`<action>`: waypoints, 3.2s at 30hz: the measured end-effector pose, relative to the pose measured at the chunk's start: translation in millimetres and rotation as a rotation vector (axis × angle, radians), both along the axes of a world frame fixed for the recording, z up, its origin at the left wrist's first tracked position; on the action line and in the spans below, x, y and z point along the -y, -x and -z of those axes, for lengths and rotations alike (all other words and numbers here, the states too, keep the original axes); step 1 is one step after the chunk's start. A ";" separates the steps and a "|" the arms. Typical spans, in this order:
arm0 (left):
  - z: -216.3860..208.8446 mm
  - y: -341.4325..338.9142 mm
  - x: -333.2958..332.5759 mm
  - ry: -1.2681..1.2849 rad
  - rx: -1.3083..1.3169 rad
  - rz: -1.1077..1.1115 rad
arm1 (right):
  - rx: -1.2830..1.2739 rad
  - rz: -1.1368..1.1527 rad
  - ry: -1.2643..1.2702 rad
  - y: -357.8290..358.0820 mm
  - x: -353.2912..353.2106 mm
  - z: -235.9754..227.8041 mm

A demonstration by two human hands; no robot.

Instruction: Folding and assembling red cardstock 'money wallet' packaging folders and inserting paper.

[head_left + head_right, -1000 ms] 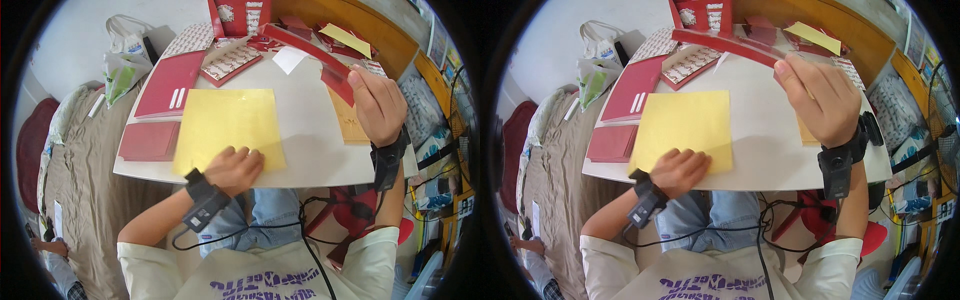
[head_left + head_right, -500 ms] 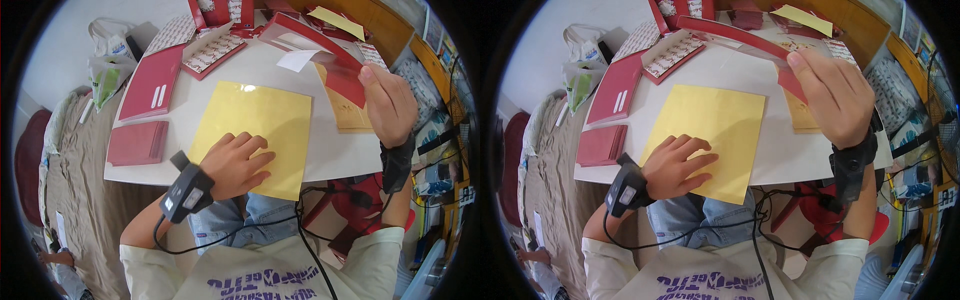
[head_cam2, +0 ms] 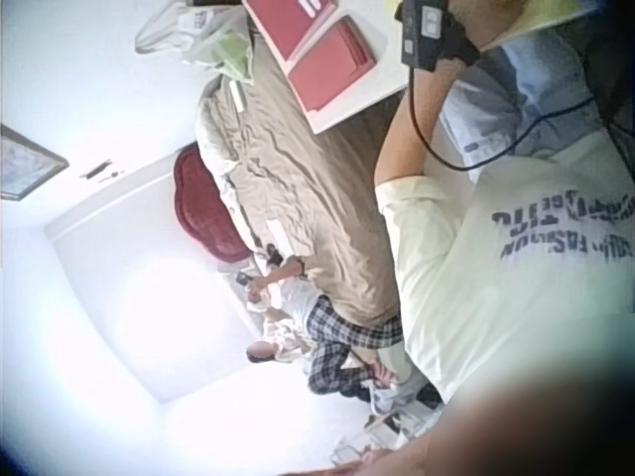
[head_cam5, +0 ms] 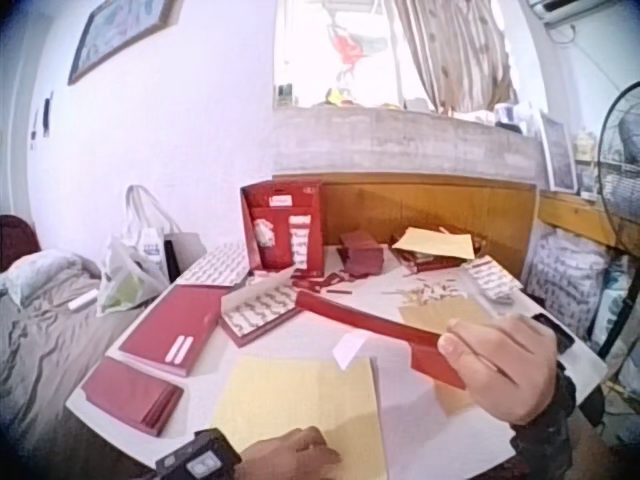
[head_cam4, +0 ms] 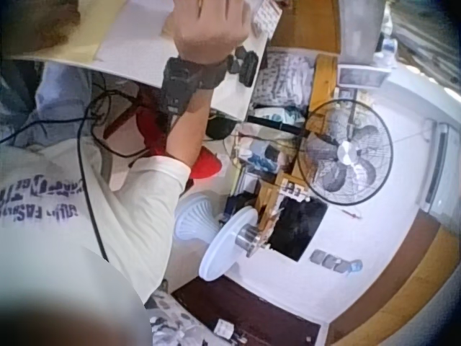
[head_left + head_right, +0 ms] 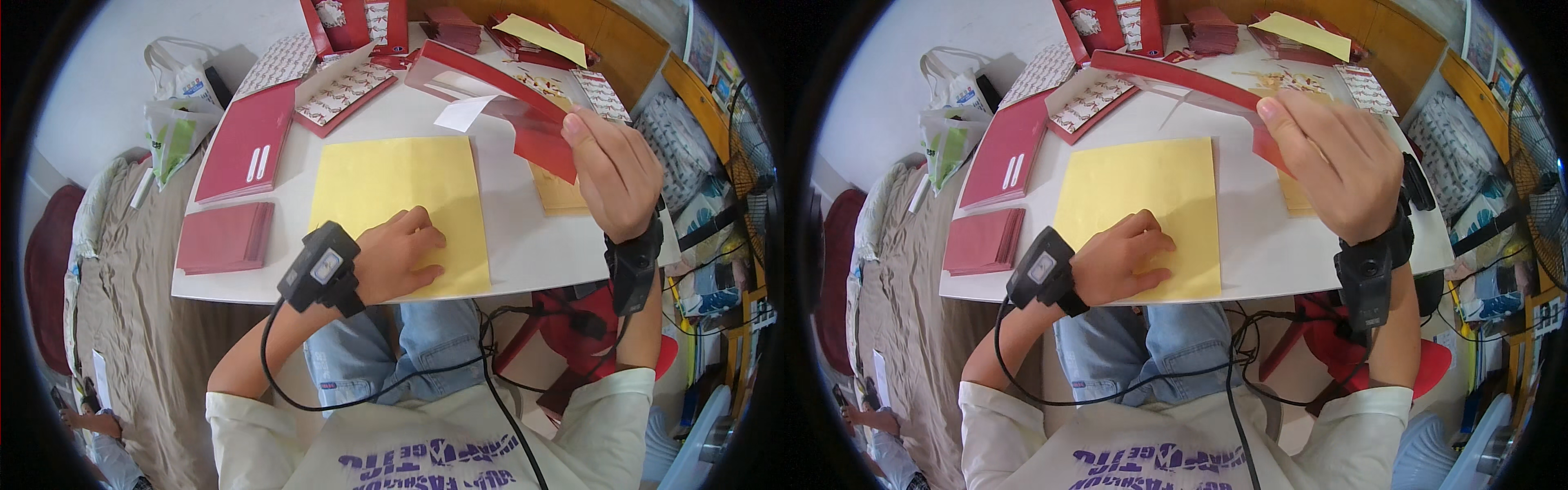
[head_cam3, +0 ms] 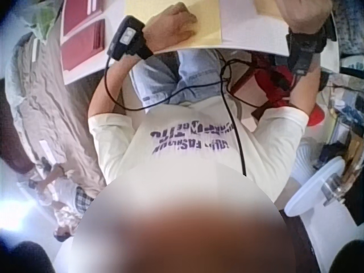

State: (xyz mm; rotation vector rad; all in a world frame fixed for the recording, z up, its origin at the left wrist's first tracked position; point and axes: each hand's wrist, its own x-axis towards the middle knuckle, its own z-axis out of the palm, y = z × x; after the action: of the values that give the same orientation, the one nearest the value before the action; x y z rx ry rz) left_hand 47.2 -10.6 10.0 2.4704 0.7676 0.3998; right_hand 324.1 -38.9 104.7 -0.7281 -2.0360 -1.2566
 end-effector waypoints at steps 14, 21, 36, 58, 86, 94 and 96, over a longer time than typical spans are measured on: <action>5.1 -7.2 0.7 -0.082 -0.013 -0.047 | -0.016 -0.032 0.015 0.2 2.6 5.1; 2.3 -16.7 12.6 -0.122 -0.132 -0.155 | -0.014 -0.025 0.027 0.8 6.6 5.7; 13.7 -20.8 24.4 -0.376 -0.192 -0.186 | -0.027 -0.060 0.076 7.9 9.6 19.3; 11.0 -23.5 11.2 -0.249 -0.158 -0.169 | -0.023 -0.054 0.113 11.5 11.6 22.7; 12.5 -25.0 6.4 -0.200 -0.082 -0.144 | -0.034 -0.048 0.093 9.7 12.7 23.8; 2.4 -27.1 18.8 -0.239 -0.103 -0.171 | -0.046 -0.057 0.099 11.0 13.8 22.5; -1.5 -28.7 21.0 -0.219 -0.123 -0.177 | -0.045 -0.049 0.101 10.9 13.9 23.2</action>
State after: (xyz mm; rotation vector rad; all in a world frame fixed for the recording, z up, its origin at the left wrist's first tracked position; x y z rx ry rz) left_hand 75.9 -31.6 11.5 2.6595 1.0480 0.4180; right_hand 313.2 -52.8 81.5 -0.7413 -2.0799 -1.1068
